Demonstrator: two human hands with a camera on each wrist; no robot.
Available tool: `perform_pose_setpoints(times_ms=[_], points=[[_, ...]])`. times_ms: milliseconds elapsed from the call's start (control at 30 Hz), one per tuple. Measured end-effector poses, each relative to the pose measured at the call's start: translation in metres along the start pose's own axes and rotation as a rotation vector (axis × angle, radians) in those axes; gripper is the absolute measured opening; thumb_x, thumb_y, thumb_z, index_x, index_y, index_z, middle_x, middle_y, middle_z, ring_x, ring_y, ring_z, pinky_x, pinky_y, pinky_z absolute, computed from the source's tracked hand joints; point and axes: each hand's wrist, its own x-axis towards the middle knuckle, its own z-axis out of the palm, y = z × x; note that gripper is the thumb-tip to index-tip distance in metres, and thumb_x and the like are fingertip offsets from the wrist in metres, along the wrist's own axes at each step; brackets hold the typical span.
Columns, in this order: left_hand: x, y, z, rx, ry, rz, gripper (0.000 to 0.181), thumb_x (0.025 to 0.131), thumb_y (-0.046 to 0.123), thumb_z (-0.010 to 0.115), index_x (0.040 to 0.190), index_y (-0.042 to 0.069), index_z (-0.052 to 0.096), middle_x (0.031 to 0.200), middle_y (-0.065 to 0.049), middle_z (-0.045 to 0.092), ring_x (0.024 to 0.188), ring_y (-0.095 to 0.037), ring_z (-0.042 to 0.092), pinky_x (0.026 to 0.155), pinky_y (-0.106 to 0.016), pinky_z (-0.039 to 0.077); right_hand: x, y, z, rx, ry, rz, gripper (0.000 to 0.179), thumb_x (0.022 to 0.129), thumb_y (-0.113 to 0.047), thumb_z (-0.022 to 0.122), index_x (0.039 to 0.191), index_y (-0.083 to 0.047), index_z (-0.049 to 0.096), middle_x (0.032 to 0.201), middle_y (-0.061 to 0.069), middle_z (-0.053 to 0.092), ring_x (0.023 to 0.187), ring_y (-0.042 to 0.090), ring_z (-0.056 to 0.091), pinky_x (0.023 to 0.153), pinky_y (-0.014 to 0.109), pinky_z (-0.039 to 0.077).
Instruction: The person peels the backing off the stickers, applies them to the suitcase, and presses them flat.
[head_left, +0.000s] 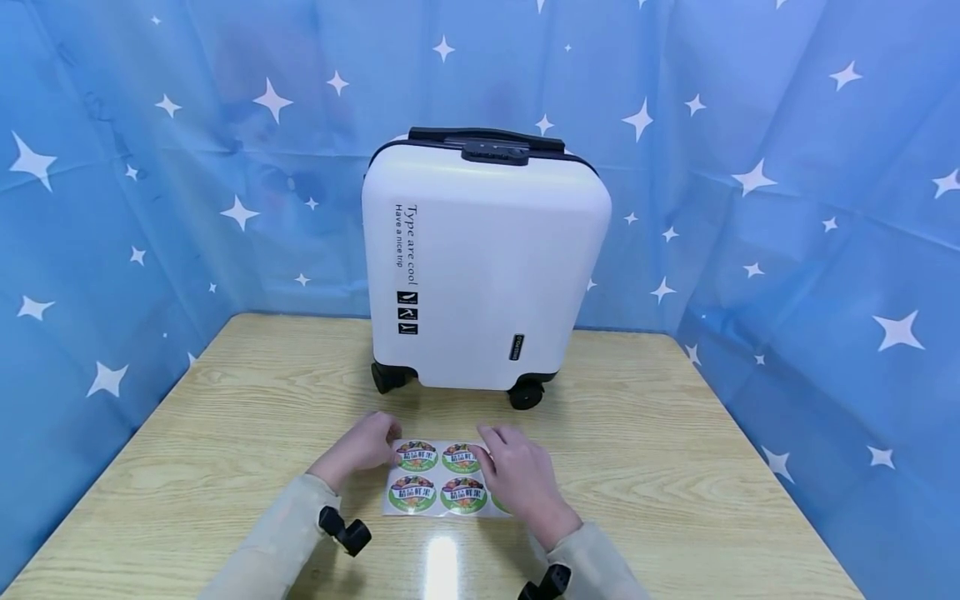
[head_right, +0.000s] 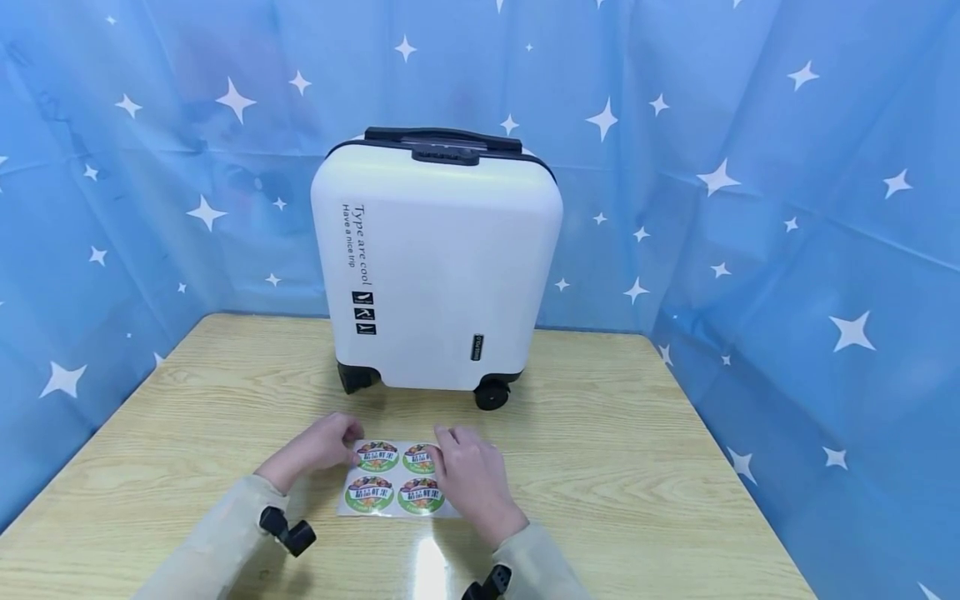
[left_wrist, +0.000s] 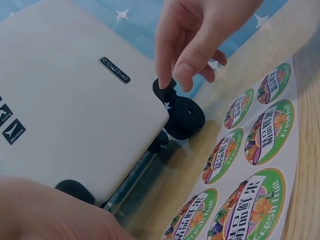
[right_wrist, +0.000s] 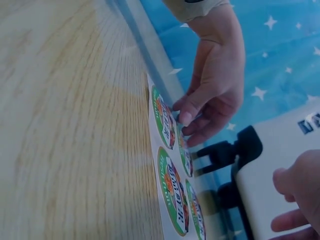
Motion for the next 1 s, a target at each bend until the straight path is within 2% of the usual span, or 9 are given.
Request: perform_pose_setpoints(times_ms=[133, 333, 600, 900, 1000], points=[[0.001, 0.001, -0.001, -0.013, -0.011, -0.011, 0.029, 0.068, 0.004, 0.079, 0.093, 0.001, 0.063, 0.087, -0.006, 0.054, 0.081, -0.021, 0.052, 0.077, -0.038, 0.046, -0.001, -0.001, -0.001, -0.001, -0.019, 0.007, 0.03, 0.085, -0.03, 0.068, 0.107, -0.01, 0.068, 0.091, 0.003, 0.066, 0.077, 0.015, 0.063, 0.049, 0.026, 0.048], [0.001, 0.0, 0.0, -0.006, -0.005, 0.005, 0.026, 0.067, 0.005, 0.08, 0.084, 0.003, 0.061, 0.082, -0.005, 0.052, 0.075, -0.019, 0.048, 0.069, -0.035, 0.043, -0.001, -0.002, -0.002, -0.01, -0.037, 0.009, 0.03, 0.085, -0.03, 0.067, 0.107, -0.01, 0.067, 0.092, 0.004, 0.066, 0.078, 0.016, 0.063, 0.05, 0.027, 0.049], [0.003, 0.001, -0.003, -0.169, -0.034, -0.033, 0.032, 0.067, 0.0, 0.079, 0.092, 0.0, 0.059, 0.083, -0.007, 0.055, 0.075, -0.02, 0.052, 0.069, -0.035, 0.047, 0.002, -0.001, -0.001, 0.013, -0.047, 0.009, 0.029, 0.085, -0.028, 0.067, 0.107, -0.009, 0.067, 0.093, 0.006, 0.067, 0.079, 0.017, 0.063, 0.05, 0.026, 0.049], [0.002, 0.008, -0.007, -0.244, 0.018, -0.005, 0.027, 0.071, 0.002, 0.077, 0.093, 0.0, 0.061, 0.08, -0.006, 0.056, 0.073, -0.018, 0.052, 0.065, -0.029, 0.046, 0.004, -0.004, 0.0, 0.047, -0.041, -0.01, 0.029, 0.086, -0.027, 0.066, 0.106, -0.007, 0.068, 0.093, 0.007, 0.067, 0.078, 0.019, 0.064, 0.055, 0.028, 0.052], [0.0, 0.01, -0.008, -0.303, 0.032, -0.004, 0.024, 0.072, 0.001, 0.076, 0.093, 0.0, 0.062, 0.08, -0.006, 0.056, 0.074, -0.018, 0.053, 0.065, -0.029, 0.046, 0.003, -0.006, 0.0, 0.054, -0.045, -0.013, 0.029, 0.085, -0.028, 0.067, 0.106, -0.007, 0.068, 0.093, 0.008, 0.068, 0.078, 0.02, 0.064, 0.057, 0.03, 0.052]])
